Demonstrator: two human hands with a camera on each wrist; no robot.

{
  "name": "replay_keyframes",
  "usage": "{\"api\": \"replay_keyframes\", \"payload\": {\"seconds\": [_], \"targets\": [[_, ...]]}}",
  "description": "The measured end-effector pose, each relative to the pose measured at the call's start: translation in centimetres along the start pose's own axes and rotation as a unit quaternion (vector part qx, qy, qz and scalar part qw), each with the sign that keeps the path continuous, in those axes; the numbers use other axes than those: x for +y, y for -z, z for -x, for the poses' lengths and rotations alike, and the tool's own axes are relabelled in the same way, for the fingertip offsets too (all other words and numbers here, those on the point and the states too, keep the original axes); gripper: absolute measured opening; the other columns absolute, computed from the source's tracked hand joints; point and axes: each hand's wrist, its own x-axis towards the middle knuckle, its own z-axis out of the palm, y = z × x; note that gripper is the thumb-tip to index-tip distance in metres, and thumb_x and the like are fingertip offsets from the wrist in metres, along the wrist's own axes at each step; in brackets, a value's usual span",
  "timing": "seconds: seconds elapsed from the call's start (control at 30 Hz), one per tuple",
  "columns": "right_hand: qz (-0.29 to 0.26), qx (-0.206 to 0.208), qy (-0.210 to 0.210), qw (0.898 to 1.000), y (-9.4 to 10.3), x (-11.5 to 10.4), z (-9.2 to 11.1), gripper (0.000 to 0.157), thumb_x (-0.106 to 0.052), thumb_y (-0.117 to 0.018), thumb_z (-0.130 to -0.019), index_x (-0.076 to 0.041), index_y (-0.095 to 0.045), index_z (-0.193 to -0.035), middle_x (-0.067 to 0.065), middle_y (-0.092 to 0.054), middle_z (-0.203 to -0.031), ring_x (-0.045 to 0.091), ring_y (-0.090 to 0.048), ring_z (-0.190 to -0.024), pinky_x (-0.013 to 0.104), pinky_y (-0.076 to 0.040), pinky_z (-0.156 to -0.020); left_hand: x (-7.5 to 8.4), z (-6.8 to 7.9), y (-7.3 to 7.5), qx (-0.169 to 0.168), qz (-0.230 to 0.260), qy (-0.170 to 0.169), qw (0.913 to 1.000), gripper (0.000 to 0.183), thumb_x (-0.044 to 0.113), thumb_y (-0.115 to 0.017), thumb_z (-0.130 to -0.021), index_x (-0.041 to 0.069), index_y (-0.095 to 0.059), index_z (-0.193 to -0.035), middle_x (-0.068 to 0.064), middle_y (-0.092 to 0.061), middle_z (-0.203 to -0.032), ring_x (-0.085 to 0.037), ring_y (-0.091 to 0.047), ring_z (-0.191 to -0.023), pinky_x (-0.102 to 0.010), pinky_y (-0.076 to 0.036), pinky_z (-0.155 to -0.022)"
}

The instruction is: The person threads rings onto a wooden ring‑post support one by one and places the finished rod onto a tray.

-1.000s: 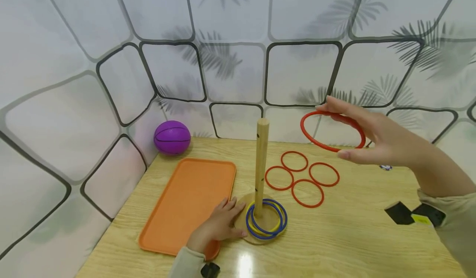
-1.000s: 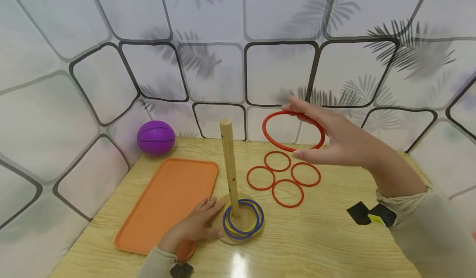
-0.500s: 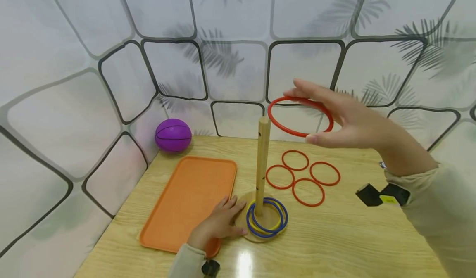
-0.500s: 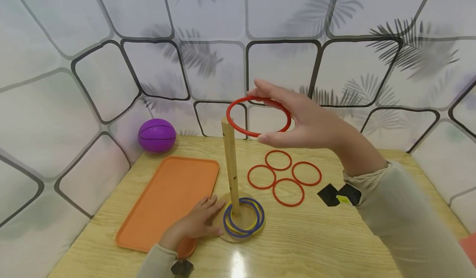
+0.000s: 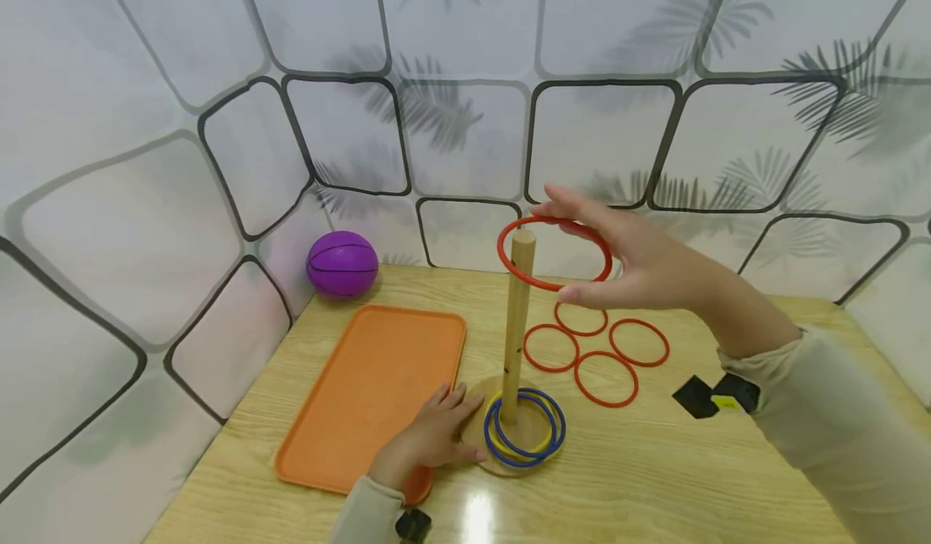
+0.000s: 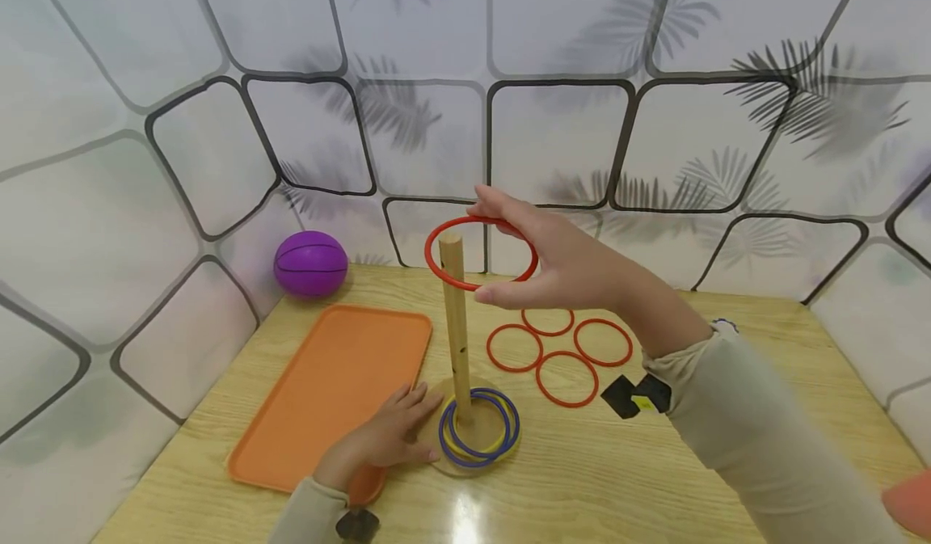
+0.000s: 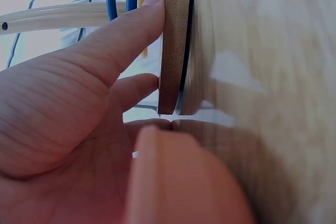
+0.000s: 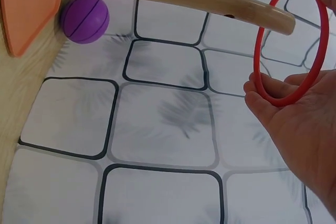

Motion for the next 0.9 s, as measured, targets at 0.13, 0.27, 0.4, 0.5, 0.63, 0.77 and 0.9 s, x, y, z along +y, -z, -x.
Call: {"api": "replay_keyframes", "payload": {"seconds": [0.13,0.27,0.4,0.5,0.63,0.77,0.9], "targets": [[-0.017,-0.015,-0.025,0.999,-1.0,0.6,0.4,0.094,-0.010,-0.075,-0.080,-0.009,-0.015,-0.152,0.011,-0.043,-0.144,0.022,-0.038,-0.133,0.021,-0.028,-0.108,0.2,0.0,0.2,0.003,0.000,-0.004,1.0000,0.079,0.037,-0.075,-0.079,0.004,-0.041,-0.143,-0.030,-0.029,-0.147,-0.052,-0.018,-0.135,-0.059,-0.017,-0.109],[-0.028,-0.026,-0.060,0.997,-1.9,0.9,1.0,0.094,-0.015,-0.075,-0.082,-0.010,-0.012,-0.153,0.010,-0.040,-0.145,0.023,-0.035,-0.135,0.022,-0.027,-0.108,0.3,0.0,0.3,0.002,-0.002,-0.005,1.0000,0.079,0.037,-0.075,-0.079,0.004,-0.041,-0.143,-0.030,-0.029,-0.147,-0.052,-0.018,-0.135,-0.060,-0.018,-0.109],[-0.038,-0.034,-0.075,0.996,-2.9,1.3,1.5,0.100,-0.018,-0.077,-0.080,-0.009,-0.010,-0.153,0.010,-0.037,-0.147,0.023,-0.033,-0.136,0.030,-0.028,-0.109,0.2,-0.1,0.3,0.002,-0.006,-0.006,1.0000,0.080,0.037,-0.075,-0.079,0.004,-0.041,-0.143,-0.030,-0.029,-0.147,-0.052,-0.018,-0.135,-0.059,-0.018,-0.109],[-0.048,-0.035,-0.085,0.995,-3.8,1.6,1.9,0.105,-0.019,-0.080,-0.077,-0.010,-0.008,-0.153,0.010,-0.038,-0.147,0.024,-0.033,-0.136,0.037,-0.029,-0.109,0.1,-0.2,0.1,0.002,-0.006,-0.005,1.0000,0.080,0.038,-0.075,-0.079,0.004,-0.041,-0.143,-0.030,-0.029,-0.147,-0.052,-0.018,-0.135,-0.059,-0.018,-0.109],[-0.066,-0.025,-0.092,0.993,-5.3,2.4,2.9,0.108,-0.020,-0.082,-0.074,-0.010,-0.008,-0.153,0.011,-0.041,-0.144,0.026,-0.035,-0.134,0.040,-0.031,-0.108,0.0,-0.2,0.0,0.001,-0.004,-0.004,1.0000,0.080,0.037,-0.075,-0.079,0.004,-0.041,-0.143,-0.030,-0.029,-0.147,-0.052,-0.018,-0.135,-0.059,-0.018,-0.109],[-0.085,-0.015,-0.080,0.993,-7.0,3.3,4.0,0.108,-0.021,-0.082,-0.074,-0.006,-0.009,-0.152,0.015,-0.041,-0.142,0.031,-0.036,-0.133,0.038,-0.033,-0.107,-0.1,-0.2,-0.1,0.000,-0.006,-0.003,1.0000,0.080,0.038,-0.075,-0.079,0.004,-0.041,-0.143,-0.029,-0.029,-0.147,-0.051,-0.018,-0.135,-0.059,-0.018,-0.109],[-0.096,-0.011,-0.081,0.992,-8.5,3.9,4.9,0.107,-0.026,-0.081,-0.075,-0.006,-0.009,-0.152,0.015,-0.041,-0.143,0.031,-0.037,-0.133,0.036,-0.035,-0.106,-0.1,-0.2,-0.1,0.000,-0.007,-0.003,1.0000,0.080,0.039,-0.075,-0.079,0.005,-0.041,-0.143,-0.029,-0.029,-0.147,-0.051,-0.018,-0.136,-0.059,-0.017,-0.109]]}}
